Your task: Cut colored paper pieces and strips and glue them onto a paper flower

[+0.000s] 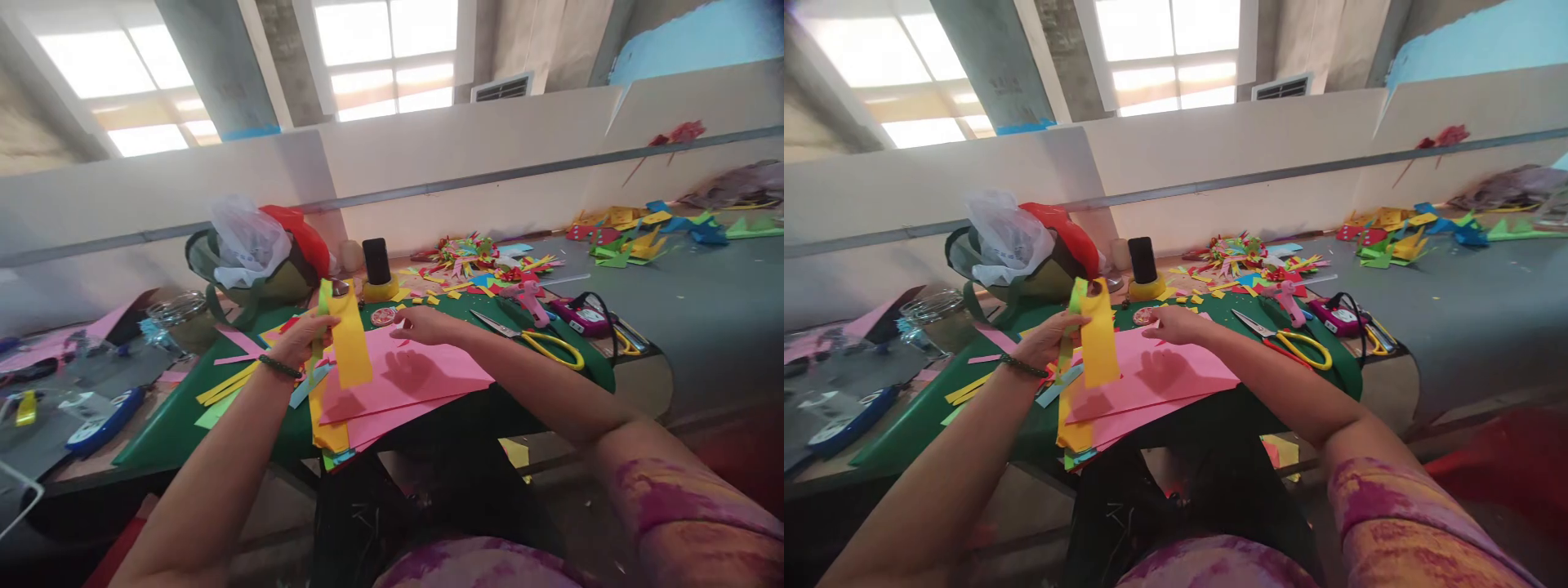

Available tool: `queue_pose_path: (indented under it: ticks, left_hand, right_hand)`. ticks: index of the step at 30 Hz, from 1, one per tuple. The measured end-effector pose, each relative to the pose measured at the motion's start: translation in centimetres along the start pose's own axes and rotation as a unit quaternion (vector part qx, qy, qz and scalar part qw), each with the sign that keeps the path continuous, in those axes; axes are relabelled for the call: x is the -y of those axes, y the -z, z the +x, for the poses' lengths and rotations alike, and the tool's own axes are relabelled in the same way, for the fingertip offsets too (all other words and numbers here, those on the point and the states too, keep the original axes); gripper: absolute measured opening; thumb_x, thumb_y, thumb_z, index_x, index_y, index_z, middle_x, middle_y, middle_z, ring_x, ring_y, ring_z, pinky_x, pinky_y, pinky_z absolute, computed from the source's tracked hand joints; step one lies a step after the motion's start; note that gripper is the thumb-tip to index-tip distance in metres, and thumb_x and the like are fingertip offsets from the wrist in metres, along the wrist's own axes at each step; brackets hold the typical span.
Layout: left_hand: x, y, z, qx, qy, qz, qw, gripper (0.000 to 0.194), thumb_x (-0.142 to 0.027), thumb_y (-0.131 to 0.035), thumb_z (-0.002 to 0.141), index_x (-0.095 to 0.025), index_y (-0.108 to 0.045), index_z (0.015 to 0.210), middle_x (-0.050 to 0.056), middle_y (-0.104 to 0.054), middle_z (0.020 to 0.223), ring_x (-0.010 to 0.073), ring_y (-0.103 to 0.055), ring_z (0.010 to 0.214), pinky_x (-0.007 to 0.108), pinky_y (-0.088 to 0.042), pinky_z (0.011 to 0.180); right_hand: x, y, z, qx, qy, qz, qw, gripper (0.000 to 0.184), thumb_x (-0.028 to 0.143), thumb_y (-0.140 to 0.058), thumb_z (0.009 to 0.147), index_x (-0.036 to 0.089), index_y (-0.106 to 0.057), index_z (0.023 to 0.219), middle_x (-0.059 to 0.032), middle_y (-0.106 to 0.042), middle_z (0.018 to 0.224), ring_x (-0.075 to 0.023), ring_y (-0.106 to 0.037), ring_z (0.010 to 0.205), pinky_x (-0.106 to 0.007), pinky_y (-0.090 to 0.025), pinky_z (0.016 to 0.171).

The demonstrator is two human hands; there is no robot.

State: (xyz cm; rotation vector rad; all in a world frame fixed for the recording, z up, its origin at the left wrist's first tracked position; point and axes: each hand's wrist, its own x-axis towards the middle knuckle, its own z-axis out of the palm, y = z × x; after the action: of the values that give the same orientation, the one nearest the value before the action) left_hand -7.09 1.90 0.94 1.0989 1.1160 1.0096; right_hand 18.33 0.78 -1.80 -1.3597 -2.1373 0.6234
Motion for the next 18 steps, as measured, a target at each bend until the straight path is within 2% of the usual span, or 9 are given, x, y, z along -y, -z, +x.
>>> queue_pose_path:
  ticks: [3, 7, 9, 11, 14, 16, 18]
  left_hand:
    - [0.4, -1.8, 0.6, 0.040, -0.002, 0.031, 0.999, 0.025, -0.005, -0.076, 0.056, -0.015, -0.054, 0.063, -0.007, -0.046, 0.048, 0.0036, -0.037, 0.038, 0.016, -0.027, 0.038]
    - [0.4, -3.3, 2.0, 0.071, -0.010, 0.045, 0.996, 0.024, -0.011, -0.081, 0.059, -0.014, -0.059, 0.068, -0.005, -0.050, 0.051, 0.0029, -0.037, 0.038, 0.016, -0.026, 0.038]
    - [-0.3, -2.7, 3.0, 0.061, -0.015, 0.041, 0.997, 0.024, -0.018, -0.082, 0.063, -0.014, -0.059, 0.069, -0.004, -0.053, 0.055, 0.0022, -0.035, 0.037, 0.016, -0.023, 0.037]
    - [-1.2, -1.6, 4.0, 0.041, -0.021, 0.029, 0.999, 0.024, -0.027, -0.080, 0.071, -0.014, -0.060, 0.074, -0.004, -0.053, 0.056, 0.0012, -0.032, 0.035, 0.016, -0.019, 0.035]
    - [-1.9, -0.8, 5.1, 0.033, -0.024, -0.002, 0.999, 0.030, -0.045, -0.067, 0.084, -0.015, -0.060, 0.081, -0.006, -0.047, 0.054, 0.0012, -0.028, 0.033, 0.015, -0.018, 0.032]
    - [-0.9, -1.9, 5.5, 0.057, -0.010, -0.019, 0.998, 0.040, -0.056, -0.059, 0.087, -0.016, -0.059, 0.082, -0.006, -0.046, 0.054, 0.0025, -0.031, 0.033, 0.015, -0.021, 0.032]
    - [1.2, -4.1, 5.7, 0.101, 0.011, -0.026, 0.995, 0.047, -0.062, -0.059, 0.084, -0.016, -0.060, 0.083, -0.004, -0.049, 0.055, 0.0048, -0.037, 0.035, 0.016, -0.027, 0.033]
  right_hand:
    - [1.5, -1.3, 1.4, 0.021, 0.035, 0.080, 0.996, 0.045, 0.037, -0.075, 0.075, 0.017, -0.062, 0.113, -0.0052, -0.074, 0.091, -0.0181, -0.068, 0.076, -0.024, -0.051, 0.061]
    - [1.5, -3.1, 3.5, -0.032, 0.060, 0.244, 0.967, 0.031, 0.020, -0.073, 0.069, 0.016, -0.062, 0.098, -0.0018, -0.072, 0.089, -0.0170, -0.068, 0.077, -0.024, -0.054, 0.064]
    - [0.3, -3.3, 4.2, -0.079, 0.047, 0.261, 0.961, 0.025, 0.018, -0.066, 0.071, 0.016, -0.059, 0.094, -0.0023, -0.071, 0.086, -0.0169, -0.067, 0.074, -0.025, -0.054, 0.063]
    - [-1.3, -2.9, 4.5, -0.133, 0.030, 0.273, 0.952, 0.024, 0.020, -0.058, 0.075, 0.016, -0.056, 0.099, -0.0033, -0.070, 0.086, -0.0168, -0.066, 0.072, -0.027, -0.054, 0.063]
    - [-3.3, -1.5, 4.6, -0.187, 0.021, 0.290, 0.938, 0.028, 0.024, -0.048, 0.081, 0.018, -0.052, 0.107, -0.0037, -0.068, 0.086, -0.0170, -0.065, 0.073, -0.029, -0.054, 0.065]
    - [-3.8, -1.0, 4.5, -0.184, 0.027, 0.295, 0.937, 0.029, 0.027, -0.046, 0.082, 0.019, -0.052, 0.109, -0.0029, -0.067, 0.083, -0.0168, -0.065, 0.071, -0.029, -0.054, 0.065]
    - [-3.5, -1.4, 4.3, -0.169, 0.040, 0.288, 0.942, 0.030, 0.028, -0.046, 0.082, 0.019, -0.053, 0.110, -0.0011, -0.065, 0.077, -0.0163, -0.063, 0.067, -0.028, -0.053, 0.063]
